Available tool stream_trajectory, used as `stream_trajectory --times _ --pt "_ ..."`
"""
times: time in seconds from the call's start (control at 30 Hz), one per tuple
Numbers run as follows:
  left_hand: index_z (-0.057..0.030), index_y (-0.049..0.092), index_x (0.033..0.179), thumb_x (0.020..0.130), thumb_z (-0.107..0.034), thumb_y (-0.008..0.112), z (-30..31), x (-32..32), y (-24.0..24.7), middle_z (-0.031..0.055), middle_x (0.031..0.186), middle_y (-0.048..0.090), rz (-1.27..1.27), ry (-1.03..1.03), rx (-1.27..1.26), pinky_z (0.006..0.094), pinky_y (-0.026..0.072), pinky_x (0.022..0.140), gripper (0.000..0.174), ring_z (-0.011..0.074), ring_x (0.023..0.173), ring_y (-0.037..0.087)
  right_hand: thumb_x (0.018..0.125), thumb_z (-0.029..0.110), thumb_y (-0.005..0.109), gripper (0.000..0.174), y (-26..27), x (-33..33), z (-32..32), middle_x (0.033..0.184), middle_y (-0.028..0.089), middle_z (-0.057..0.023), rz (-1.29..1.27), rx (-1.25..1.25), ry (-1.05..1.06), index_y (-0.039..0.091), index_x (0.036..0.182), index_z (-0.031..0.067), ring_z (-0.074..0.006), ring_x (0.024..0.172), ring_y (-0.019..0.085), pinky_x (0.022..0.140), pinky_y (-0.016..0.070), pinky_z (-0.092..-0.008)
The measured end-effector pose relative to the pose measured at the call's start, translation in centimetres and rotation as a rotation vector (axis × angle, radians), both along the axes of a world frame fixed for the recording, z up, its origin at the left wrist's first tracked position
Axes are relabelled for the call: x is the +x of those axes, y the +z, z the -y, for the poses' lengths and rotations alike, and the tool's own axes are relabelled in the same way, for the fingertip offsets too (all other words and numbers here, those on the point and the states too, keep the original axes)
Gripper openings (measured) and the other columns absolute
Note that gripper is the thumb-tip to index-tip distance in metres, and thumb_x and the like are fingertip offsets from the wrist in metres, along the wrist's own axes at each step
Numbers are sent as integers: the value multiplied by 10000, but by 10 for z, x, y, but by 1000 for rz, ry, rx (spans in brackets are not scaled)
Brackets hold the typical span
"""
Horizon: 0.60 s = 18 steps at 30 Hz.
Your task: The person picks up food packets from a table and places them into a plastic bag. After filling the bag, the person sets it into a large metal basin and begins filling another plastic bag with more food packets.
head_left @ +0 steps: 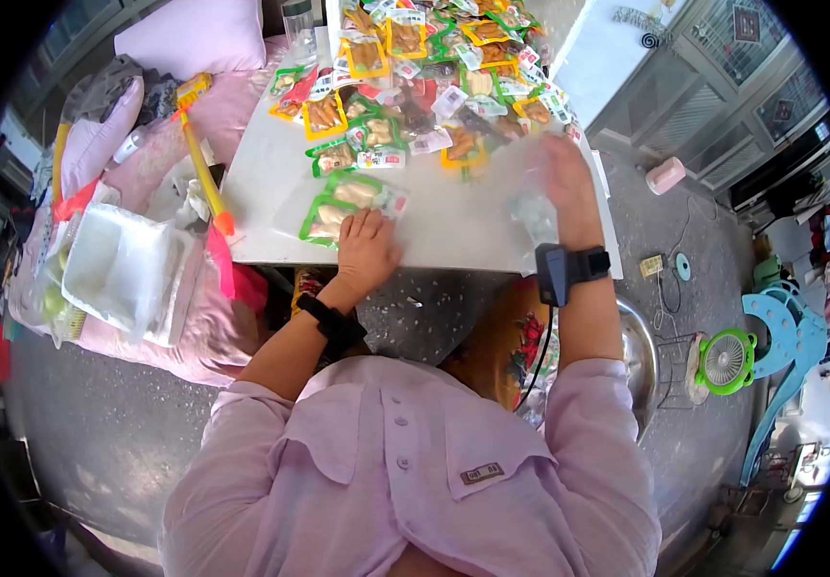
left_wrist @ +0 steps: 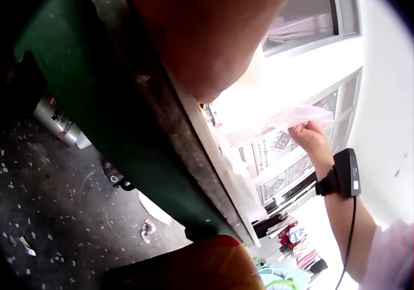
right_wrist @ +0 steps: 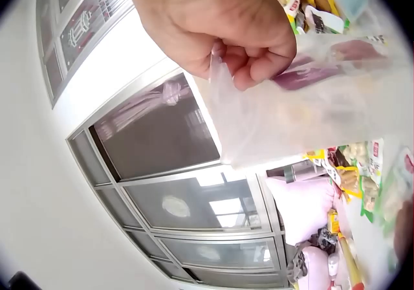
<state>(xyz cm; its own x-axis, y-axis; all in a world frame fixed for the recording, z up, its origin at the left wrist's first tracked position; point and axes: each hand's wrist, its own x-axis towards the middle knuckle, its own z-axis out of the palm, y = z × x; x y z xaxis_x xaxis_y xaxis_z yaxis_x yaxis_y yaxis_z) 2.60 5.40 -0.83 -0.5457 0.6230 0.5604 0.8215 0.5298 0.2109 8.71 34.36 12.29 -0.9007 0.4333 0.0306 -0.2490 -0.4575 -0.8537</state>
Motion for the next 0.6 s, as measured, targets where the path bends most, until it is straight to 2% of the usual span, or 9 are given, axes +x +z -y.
stream_trajectory --times 0.07,0.13,0.23,0.33,0.47,0.53,0.6 --pt "-60 534 957 650 -267 606 1 -1 -3 148 1069 459 -3 3 -25 446 260 908 377 314 1062 382 768 115 528 77 14 13 -42 733 535 -47 -13 -10 -84 500 817 62 -166 640 540 563 466 -312" --pt "-62 539 953 657 -277 599 0 0 -2 145 1075 460 1 7 -18 447 257 910 371 312 1061 384 791 152 512 98 30 40 -40 757 540 -52 -155 159 -194 499 827 62 -166 646 542 600 469 -317" --pt "-62 543 948 659 -276 599 0 0 -2 143 1070 463 15 7 -11 450 257 910 364 311 1062 384 792 156 516 103 35 76 -36 747 540 -56 -154 265 -322 496 808 56 -160 650 540 617 468 -306" --pt "-58 545 943 658 -277 599 -1 -1 -3 141 1069 464 12 16 -11 448 256 909 362 308 1061 384 780 143 518 100 -30 109 -67 693 530 -62 40 169 -542 489 770 48 -158 606 526 558 448 -288" --pt "-56 547 944 657 -277 599 -1 1 0 138 1070 464 17 20 -28 441 253 913 366 306 1063 383 757 108 517 82 -142 147 -125 658 520 -74 289 59 -587 492 762 30 -172 563 514 499 422 -278" --pt "-56 547 949 655 -276 601 -1 1 -1 135 1072 463 18 21 -30 436 252 916 372 306 1064 382 745 90 516 75 -175 155 -152 640 515 -80 369 66 -574 493 758 20 -180 542 509 469 410 -273" --pt "-58 547 954 664 -290 592 -1 2 0 135 1082 460 35 27 -34 434 252 917 374 308 1072 378 733 72 515 68 -189 157 -173 622 510 -87 444 180 -563 494 754 11 -187 520 503 439 397 -267"
